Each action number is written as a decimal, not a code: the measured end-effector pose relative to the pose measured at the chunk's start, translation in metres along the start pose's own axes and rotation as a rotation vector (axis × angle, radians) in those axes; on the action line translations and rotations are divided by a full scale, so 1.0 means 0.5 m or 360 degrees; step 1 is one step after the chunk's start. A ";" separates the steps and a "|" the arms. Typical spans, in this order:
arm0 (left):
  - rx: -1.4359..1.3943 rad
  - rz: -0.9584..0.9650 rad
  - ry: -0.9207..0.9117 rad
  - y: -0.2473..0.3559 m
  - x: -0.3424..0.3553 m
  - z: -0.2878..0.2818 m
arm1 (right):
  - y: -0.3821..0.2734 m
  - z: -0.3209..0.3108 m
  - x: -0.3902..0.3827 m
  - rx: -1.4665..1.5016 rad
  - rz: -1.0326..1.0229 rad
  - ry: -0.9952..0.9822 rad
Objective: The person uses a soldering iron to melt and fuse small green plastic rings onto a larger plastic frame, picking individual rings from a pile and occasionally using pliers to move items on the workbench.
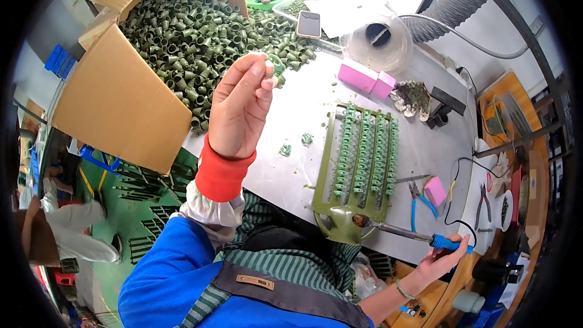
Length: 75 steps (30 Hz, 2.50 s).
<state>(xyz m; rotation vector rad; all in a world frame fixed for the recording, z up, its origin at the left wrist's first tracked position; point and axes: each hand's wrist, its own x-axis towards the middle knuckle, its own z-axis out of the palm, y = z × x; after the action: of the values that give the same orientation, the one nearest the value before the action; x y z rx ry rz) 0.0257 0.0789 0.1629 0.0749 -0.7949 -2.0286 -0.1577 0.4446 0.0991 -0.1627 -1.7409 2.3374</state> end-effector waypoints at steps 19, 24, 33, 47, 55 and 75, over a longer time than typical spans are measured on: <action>-0.0133 -0.0033 -0.0072 -0.005 0.006 -0.015 | 0.000 0.000 -0.001 0.0048 0.0034 0.0009; -0.0080 0.0033 -0.0077 -0.008 0.006 -0.012 | 0.002 0.000 -0.001 0.0068 0.0021 0.0020; 0.0301 0.0380 -0.0115 -0.013 0.006 0.001 | 0.010 -0.010 0.003 0.0046 -0.0024 -0.0014; 0.0750 0.0764 -0.0178 0.001 0.028 0.050 | -0.002 0.001 -0.002 0.0132 0.0035 -0.0043; 0.0509 0.0512 -0.0169 0.006 0.025 0.053 | -0.009 0.005 -0.009 0.0080 0.0054 0.0101; 0.0770 -0.0669 0.0191 -0.069 -0.082 -0.242 | 0.011 -0.003 0.016 0.0165 0.0162 0.0024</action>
<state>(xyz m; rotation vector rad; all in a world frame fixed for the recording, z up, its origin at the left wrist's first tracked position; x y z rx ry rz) 0.0655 0.0624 0.0378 0.6813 -1.2573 -2.1410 -0.1655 0.4464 0.0938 -0.2565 -1.6358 2.4846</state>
